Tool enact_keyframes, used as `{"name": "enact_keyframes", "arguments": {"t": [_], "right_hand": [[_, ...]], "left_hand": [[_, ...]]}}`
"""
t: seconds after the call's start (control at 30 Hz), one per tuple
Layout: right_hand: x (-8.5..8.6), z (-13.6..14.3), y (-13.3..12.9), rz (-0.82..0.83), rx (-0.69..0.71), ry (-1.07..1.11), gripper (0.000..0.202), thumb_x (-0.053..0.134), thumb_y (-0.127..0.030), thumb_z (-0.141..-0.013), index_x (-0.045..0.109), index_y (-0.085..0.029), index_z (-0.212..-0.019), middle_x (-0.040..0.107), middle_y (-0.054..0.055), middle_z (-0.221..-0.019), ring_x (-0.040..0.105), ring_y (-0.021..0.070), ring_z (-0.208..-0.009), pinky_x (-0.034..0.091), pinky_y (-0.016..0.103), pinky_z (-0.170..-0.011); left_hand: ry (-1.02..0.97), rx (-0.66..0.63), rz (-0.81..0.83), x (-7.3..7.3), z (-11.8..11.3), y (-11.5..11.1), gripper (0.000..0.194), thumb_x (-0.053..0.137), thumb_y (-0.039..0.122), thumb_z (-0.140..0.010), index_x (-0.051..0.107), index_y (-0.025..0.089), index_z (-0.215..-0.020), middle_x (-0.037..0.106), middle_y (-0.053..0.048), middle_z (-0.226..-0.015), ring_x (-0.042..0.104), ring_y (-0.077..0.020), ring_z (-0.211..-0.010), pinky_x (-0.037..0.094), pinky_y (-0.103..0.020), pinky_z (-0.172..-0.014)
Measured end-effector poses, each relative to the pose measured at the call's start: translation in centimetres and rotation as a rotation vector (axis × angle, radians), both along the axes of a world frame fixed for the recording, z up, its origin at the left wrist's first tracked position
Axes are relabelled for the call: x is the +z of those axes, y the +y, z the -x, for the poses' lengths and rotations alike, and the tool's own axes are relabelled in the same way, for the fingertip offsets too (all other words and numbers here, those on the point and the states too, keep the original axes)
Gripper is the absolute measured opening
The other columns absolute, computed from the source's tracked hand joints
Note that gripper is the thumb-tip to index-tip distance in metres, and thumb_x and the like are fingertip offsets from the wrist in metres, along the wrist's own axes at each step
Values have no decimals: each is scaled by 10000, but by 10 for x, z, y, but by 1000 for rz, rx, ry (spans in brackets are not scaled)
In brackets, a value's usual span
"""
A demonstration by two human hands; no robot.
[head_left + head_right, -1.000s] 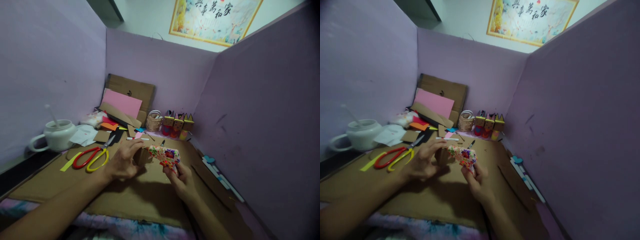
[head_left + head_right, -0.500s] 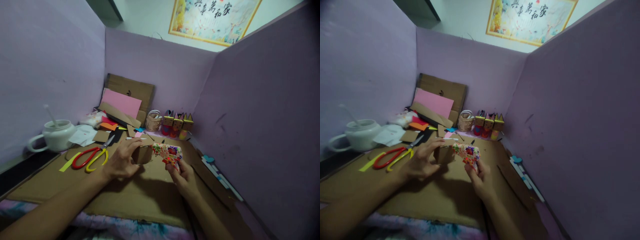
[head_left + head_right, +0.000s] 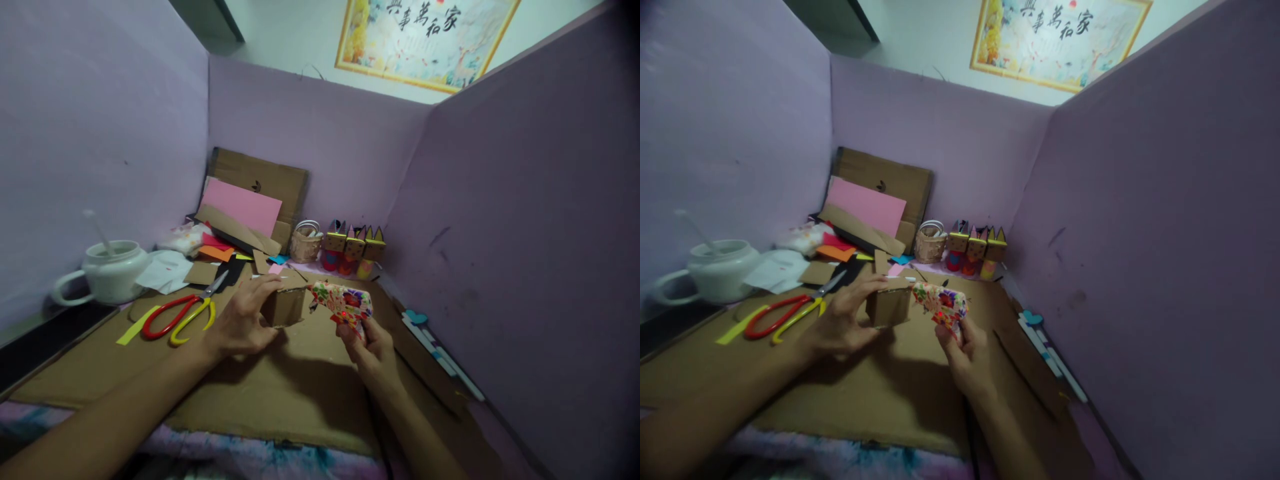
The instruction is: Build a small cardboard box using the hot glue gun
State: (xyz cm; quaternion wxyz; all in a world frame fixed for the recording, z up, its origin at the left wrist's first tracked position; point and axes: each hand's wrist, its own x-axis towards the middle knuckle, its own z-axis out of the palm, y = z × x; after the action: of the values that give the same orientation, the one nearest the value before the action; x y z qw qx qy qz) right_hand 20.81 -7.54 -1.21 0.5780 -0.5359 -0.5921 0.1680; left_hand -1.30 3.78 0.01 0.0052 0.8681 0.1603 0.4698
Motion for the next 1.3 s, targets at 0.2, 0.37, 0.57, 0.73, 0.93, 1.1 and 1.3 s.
{"name": "enact_keyframes", "arguments": {"t": [0.2, 0.37, 0.57, 0.73, 0.93, 1.1, 1.3], "right_hand": [[0, 5, -1, -18, 65, -64, 289, 556, -420, -831, 660, -153, -871, 380, -45, -555, 322, 109, -514, 249, 240, -478], [1, 4, 0, 14, 77, -32, 321, 545, -442, -843, 641, -143, -910, 381, -51, -553, 300, 94, -479, 222, 230, -446], [1, -1, 3, 35, 60, 22, 358, 555, -456, -845, 643, -134, -973, 387, -58, -531, 291, 83, -443, 221, 214, -400], [1, -4, 6, 42, 38, 106, 314, 596, -449, -817, 639, -148, -892, 407, -62, -505, 276, 72, -413, 207, 204, -368], [5, -6, 8, 65, 11, 278, 310, 626, -474, -775, 567, -173, -732, 363, -89, -457, 273, 59, -372, 187, 192, -349], [12, -1, 2, 77, 85, 303, 364, 586, -527, -770, 563, -167, -726, 369, -91, -448, 279, 51, -345, 179, 192, -344], [8, 4, 2, 57, 126, 231, 331, 610, -485, -764, 597, -159, -708, 383, -76, -458, 294, 62, -380, 204, 202, -364]], "left_hand": [[5, -24, -12, 0, -3, 0, 693, 699, 116, -582, 455, 173, -1229, 560, -165, -1256, 524, -304, -1188, 449, -458, -1000], [-11, -22, -21, 1, -1, -3, 675, 693, 118, -593, 457, 170, -1224, 571, -167, -1244, 537, -299, -1176, 457, -452, -991], [-35, -26, -29, 0, 1, -1, 672, 700, 128, -595, 468, 161, -1225, 579, -170, -1238, 549, -312, -1167, 465, -459, -984], [-54, -40, 52, 0, 2, 1, 682, 698, 128, -600, 453, 184, -1234, 561, -152, -1252, 525, -312, -1190, 470, -459, -976], [-67, -36, 79, 3, 1, 0, 656, 730, 180, -630, 442, 196, -1219, 551, -142, -1244, 534, -301, -1167, 448, -476, -994], [-56, -38, 160, 4, 2, 0, 645, 716, 180, -636, 445, 195, -1221, 549, -131, -1242, 546, -295, -1150, 489, -436, -947], [-35, -77, 173, 1, 0, 0, 638, 714, 191, -651, 440, 194, -1228, 545, -136, -1251, 557, -287, -1138, 506, -412, -921]]}}
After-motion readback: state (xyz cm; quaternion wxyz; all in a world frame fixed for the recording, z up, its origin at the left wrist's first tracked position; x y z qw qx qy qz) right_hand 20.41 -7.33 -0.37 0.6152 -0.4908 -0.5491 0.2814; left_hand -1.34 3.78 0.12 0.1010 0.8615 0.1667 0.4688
